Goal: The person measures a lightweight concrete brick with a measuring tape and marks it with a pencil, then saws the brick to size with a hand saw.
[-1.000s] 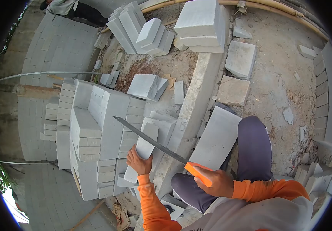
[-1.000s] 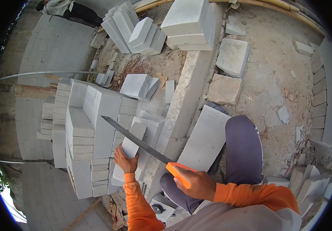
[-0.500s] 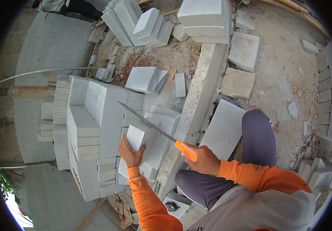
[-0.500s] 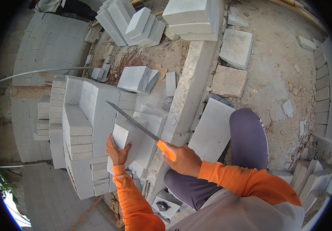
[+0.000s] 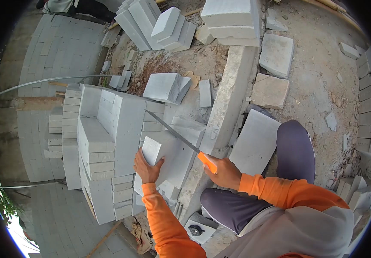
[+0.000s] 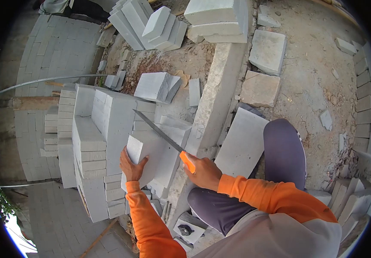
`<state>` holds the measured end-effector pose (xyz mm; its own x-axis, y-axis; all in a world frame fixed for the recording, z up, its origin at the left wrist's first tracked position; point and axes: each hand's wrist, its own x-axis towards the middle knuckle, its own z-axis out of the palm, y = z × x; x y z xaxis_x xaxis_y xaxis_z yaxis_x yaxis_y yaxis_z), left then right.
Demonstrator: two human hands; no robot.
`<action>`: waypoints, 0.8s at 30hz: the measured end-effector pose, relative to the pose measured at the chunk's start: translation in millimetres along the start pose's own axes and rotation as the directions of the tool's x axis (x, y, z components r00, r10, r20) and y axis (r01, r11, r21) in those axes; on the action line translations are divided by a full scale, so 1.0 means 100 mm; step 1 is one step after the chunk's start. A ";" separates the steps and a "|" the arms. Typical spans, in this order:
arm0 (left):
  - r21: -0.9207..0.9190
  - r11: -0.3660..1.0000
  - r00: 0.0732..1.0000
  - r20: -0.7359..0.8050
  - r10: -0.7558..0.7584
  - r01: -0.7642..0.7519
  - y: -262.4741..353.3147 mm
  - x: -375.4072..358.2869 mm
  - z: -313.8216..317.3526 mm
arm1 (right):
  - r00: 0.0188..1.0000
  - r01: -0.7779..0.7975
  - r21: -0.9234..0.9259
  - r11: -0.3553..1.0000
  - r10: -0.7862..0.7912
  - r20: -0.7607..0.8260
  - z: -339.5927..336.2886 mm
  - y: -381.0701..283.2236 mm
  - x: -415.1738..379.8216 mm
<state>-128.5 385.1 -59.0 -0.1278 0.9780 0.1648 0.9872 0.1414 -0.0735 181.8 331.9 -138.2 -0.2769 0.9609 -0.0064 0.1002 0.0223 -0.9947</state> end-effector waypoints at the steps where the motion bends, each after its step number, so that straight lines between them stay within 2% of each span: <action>1: -0.009 1.000 1.000 0.001 0.003 -0.003 -0.03 0.03 0.00 | 1.000 0.019 -0.008 1.000 -0.020 -0.019 -0.02 -0.09 -0.17; 5: -0.044 0.998 0.999 0.027 -0.038 0.039 -0.06 0.09 0.02 | 0.999 0.018 0.017 1.000 -0.018 -0.047 0.07 0.00 -0.25; 6: -0.047 0.998 0.998 0.030 -0.047 0.049 -0.04 0.10 0.00 | 0.987 0.107 0.038 0.994 -0.102 -0.120 0.16 0.14 -0.13; 9: -0.040 0.999 1.000 0.012 -0.023 0.023 -0.09 0.11 0.03 | 0.997 -0.047 0.022 0.999 0.045 0.063 0.01 0.02 0.06; 12: -0.032 0.999 1.000 0.001 -0.005 0.005 -0.11 0.13 0.03 | 0.993 0.093 -0.010 0.996 -0.093 -0.075 0.04 -0.10 -0.25; 16: -0.077 0.996 0.999 0.033 -0.038 0.040 -0.11 0.15 0.00 | 1.000 0.002 0.020 1.000 -0.002 -0.009 0.13 0.10 -0.04; 19: -0.077 0.996 0.999 0.020 -0.031 0.032 -0.19 0.19 0.07 | 0.987 -0.115 0.002 0.993 0.114 0.115 -0.04 0.02 0.04; 22: -0.114 0.993 0.998 0.044 -0.033 0.038 -0.22 0.23 0.05 | 1.000 -0.012 -0.036 0.999 0.011 -0.011 -0.17 -0.05 -0.14; 24: -0.130 0.990 0.997 0.062 -0.045 0.053 -0.26 0.23 0.06 | 0.973 0.175 -0.230 0.957 -0.205 -0.111 -0.26 0.02 -0.19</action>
<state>-158.0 404.8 -59.4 -0.1776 0.9783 0.1071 0.9831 0.1716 0.0635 212.5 321.0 -136.9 -0.1839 0.9605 0.2087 0.2668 0.2532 -0.9299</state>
